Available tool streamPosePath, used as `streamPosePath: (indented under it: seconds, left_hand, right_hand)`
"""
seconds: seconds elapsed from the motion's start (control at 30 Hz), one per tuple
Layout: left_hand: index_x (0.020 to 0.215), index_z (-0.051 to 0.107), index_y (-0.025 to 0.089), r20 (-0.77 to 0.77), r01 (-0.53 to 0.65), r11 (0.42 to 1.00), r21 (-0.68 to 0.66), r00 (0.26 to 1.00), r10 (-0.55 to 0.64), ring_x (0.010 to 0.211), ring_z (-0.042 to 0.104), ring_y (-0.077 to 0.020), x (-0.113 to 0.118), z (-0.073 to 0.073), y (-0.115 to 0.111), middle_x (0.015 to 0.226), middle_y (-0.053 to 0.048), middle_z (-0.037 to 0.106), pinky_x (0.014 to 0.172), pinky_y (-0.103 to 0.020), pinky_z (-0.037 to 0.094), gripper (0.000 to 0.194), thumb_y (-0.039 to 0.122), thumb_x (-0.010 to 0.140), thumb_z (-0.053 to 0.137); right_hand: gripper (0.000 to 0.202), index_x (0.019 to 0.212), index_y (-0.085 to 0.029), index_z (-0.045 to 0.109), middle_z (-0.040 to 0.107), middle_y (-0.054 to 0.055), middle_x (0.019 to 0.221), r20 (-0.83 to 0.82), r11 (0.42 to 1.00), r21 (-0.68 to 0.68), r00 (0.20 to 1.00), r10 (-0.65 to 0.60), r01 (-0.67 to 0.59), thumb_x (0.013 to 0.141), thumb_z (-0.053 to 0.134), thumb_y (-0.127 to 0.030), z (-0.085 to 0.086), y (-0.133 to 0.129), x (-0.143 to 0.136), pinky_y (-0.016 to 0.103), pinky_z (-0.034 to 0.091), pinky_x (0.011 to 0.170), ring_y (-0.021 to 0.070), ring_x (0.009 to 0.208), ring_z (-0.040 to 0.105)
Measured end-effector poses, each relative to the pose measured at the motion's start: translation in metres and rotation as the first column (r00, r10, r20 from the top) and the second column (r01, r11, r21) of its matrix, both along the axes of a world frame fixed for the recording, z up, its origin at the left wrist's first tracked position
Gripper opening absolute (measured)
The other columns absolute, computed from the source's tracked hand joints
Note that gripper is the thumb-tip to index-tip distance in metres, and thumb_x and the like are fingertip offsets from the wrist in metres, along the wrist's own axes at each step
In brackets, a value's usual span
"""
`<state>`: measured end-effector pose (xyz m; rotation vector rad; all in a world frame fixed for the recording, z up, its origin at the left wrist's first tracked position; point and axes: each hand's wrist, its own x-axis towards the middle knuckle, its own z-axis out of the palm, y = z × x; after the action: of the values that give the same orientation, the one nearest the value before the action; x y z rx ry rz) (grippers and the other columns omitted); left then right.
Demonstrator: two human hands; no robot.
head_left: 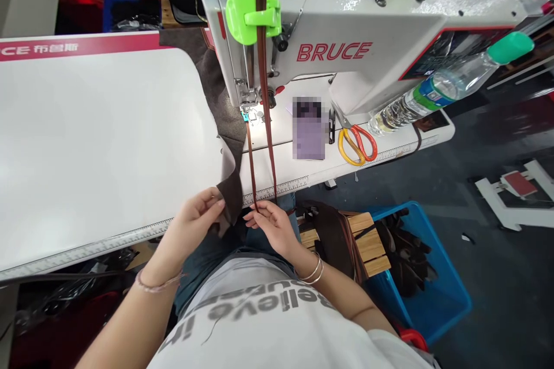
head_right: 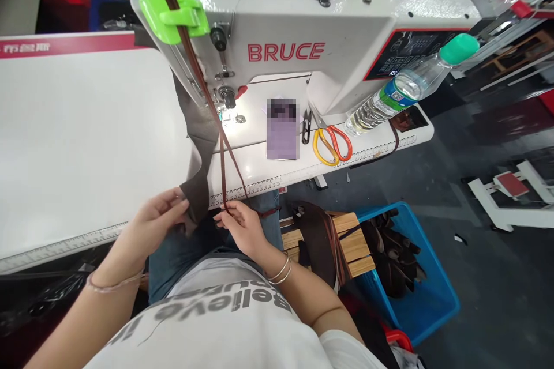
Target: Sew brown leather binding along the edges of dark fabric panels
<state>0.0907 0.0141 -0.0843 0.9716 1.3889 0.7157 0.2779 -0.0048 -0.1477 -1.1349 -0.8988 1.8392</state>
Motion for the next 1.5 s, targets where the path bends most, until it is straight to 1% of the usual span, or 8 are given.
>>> streamPosePath:
  seconds: [0.13, 0.43, 0.67, 0.93, 1.07, 1.2, 1.33, 1.5]
  left_hand:
    - [0.089, 0.063, 0.016, 0.451, 0.045, 0.968, -0.245, 0.89, 0.072, 0.057, 0.064, -0.0153, 0.019, -0.013, -0.005, 0.071, -0.004, 0.071, 0.052, -0.024, 0.049, 0.028, 0.036, 0.073, 0.073]
    - [0.084, 0.071, 0.012, 0.624, 0.367, 0.854, -0.37, 0.779, -0.064, 0.076, 0.07, -0.021, 0.039, -0.034, -0.036, 0.078, -0.011, 0.074, 0.075, -0.031, 0.054, 0.027, 0.037, 0.075, 0.072]
    - [0.097, 0.068, 0.017, -0.167, 0.545, 0.822, -0.165, 0.806, -0.568, 0.087, 0.065, -0.0228, 0.047, -0.066, -0.059, 0.092, -0.007, 0.071, 0.08, -0.034, 0.05, 0.022, 0.031, 0.08, 0.063]
    - [0.113, 0.063, 0.011, -0.659, 0.495, 0.836, -0.238, 0.55, -0.513, 0.106, 0.06, -0.0332, 0.013, -0.072, -0.04, 0.113, -0.019, 0.066, 0.092, -0.045, 0.043, 0.037, 0.009, 0.079, 0.048]
    - [0.108, 0.066, 0.02, -0.153, 0.574, 0.816, -0.072, 0.802, -0.577, 0.098, 0.064, -0.0231, 0.005, -0.051, -0.031, 0.104, -0.009, 0.071, 0.088, -0.033, 0.047, 0.029, 0.027, 0.09, 0.044]
    - [0.097, 0.07, 0.013, 0.494, 0.558, 0.828, -0.05, 0.735, -0.465, 0.09, 0.067, -0.0266, 0.012, -0.044, -0.031, 0.095, -0.016, 0.072, 0.083, -0.037, 0.051, 0.059, 0.059, 0.093, 0.033]
    - [0.102, 0.072, 0.02, -0.105, 0.44, 0.896, -0.06, 0.89, -0.444, 0.099, 0.066, -0.0272, 0.019, -0.063, -0.031, 0.106, -0.011, 0.073, 0.088, -0.035, 0.049, 0.027, 0.033, 0.082, 0.059]
    - [0.109, 0.069, 0.02, -0.56, 0.306, 0.951, -0.051, 0.779, -0.281, 0.103, 0.063, -0.0321, 0.011, -0.08, -0.026, 0.105, -0.014, 0.071, 0.088, -0.039, 0.045, 0.033, 0.022, 0.076, 0.06]
  right_hand:
    - [0.036, 0.093, -0.018, 0.063, 0.065, 0.001, 0.078, -0.114, 0.999, 0.038, 0.994, -0.001, 0.005, 0.082, 0.068, -0.052, 0.005, 0.007, -0.001, 0.025, 0.052, 0.061, 0.0112, 0.064, 0.062]
    - [0.028, 0.085, -0.017, 0.065, 0.064, 0.001, 0.075, -0.117, 0.987, 0.06, 0.981, 0.154, -0.148, 0.081, 0.07, -0.044, 0.014, 0.019, 0.004, 0.027, 0.052, 0.067, 0.0137, 0.07, 0.062]
    - [0.027, 0.086, -0.018, 0.06, 0.06, -0.003, 0.066, -0.124, 0.978, 0.018, 0.97, 0.209, -0.208, 0.076, 0.075, -0.038, 0.015, 0.022, 0.009, 0.023, 0.046, 0.055, 0.0112, 0.058, 0.056]
    - [0.035, 0.089, -0.016, 0.066, 0.057, 0.0, 0.077, 0.104, 0.986, 0.15, 0.993, 0.054, -0.069, 0.07, 0.08, -0.041, 0.031, 0.03, 0.027, 0.025, 0.043, 0.064, 0.0132, 0.07, 0.051]
    - [0.033, 0.087, -0.018, 0.066, 0.055, 0.0, 0.073, 0.133, 0.987, 0.163, 0.991, -0.021, -0.001, 0.076, 0.073, -0.049, 0.034, 0.03, 0.033, 0.025, 0.042, 0.059, 0.0138, 0.066, 0.05]
    - [0.037, 0.083, -0.019, 0.064, 0.054, 0.001, 0.071, 0.12, 0.989, 0.145, 0.992, -0.035, 0.017, 0.083, 0.061, -0.056, 0.037, 0.029, 0.032, 0.026, 0.042, 0.056, 0.0142, 0.063, 0.049]
    - [0.034, 0.077, -0.018, 0.059, 0.053, 0.001, 0.069, 0.194, 0.979, 0.202, 0.98, -0.048, 0.008, 0.083, 0.063, -0.052, 0.039, 0.024, 0.025, 0.026, 0.042, 0.059, 0.014, 0.064, 0.049]
    - [0.029, 0.075, -0.019, 0.055, 0.05, -0.002, 0.065, 0.323, 0.963, 0.262, 0.946, -0.027, -0.062, 0.087, 0.062, -0.045, 0.035, 0.014, 0.015, 0.024, 0.037, 0.056, 0.013, 0.061, 0.046]
